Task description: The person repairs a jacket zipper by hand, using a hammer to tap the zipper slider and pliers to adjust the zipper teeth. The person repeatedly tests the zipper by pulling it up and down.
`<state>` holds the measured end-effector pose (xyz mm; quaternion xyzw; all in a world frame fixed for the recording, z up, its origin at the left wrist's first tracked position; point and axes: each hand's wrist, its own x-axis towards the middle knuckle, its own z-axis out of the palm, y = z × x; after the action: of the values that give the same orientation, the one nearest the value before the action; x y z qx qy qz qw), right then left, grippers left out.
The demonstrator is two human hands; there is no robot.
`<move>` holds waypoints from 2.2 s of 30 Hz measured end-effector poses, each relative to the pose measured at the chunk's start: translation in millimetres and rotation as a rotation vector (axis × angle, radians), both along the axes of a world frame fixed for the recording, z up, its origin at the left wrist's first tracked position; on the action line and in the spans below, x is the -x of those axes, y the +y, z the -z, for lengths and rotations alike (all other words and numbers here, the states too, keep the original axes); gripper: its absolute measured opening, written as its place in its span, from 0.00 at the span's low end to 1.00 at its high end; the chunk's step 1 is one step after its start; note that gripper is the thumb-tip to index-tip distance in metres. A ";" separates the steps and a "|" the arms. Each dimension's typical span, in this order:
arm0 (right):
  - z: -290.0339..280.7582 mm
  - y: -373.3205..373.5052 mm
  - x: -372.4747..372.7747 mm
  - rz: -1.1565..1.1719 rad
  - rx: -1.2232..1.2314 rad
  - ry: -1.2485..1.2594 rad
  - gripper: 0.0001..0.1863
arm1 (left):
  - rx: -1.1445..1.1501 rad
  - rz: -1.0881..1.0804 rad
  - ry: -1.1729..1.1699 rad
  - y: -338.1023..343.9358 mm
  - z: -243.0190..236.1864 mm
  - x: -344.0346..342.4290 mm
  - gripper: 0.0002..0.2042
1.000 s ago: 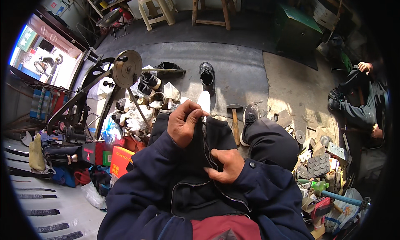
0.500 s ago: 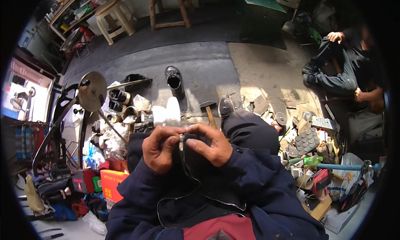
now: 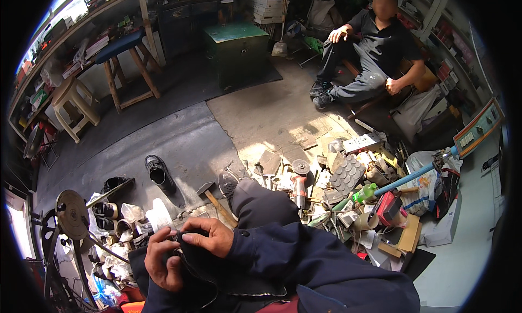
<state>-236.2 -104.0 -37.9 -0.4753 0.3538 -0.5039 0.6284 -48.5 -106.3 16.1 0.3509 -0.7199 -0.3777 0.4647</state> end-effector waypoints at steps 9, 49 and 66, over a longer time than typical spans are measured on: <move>-4.7 2.0 2.4 0.035 0.163 0.093 0.08 | -0.622 0.216 0.141 -13.4 13.8 -29.6 0.14; 371.7 166.1 153.1 -0.091 -0.663 1.023 0.23 | -0.274 0.048 -0.190 -11.5 76.9 -70.8 0.17; 390.0 115.7 169.9 0.625 -0.741 0.949 0.15 | -0.779 -0.131 0.285 -22.8 61.0 -39.5 0.27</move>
<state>-406.1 11.7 -427.9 -0.2736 0.8615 -0.2442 0.3512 -9.0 -129.1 -44.8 0.4898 -0.4279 -0.6361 0.4153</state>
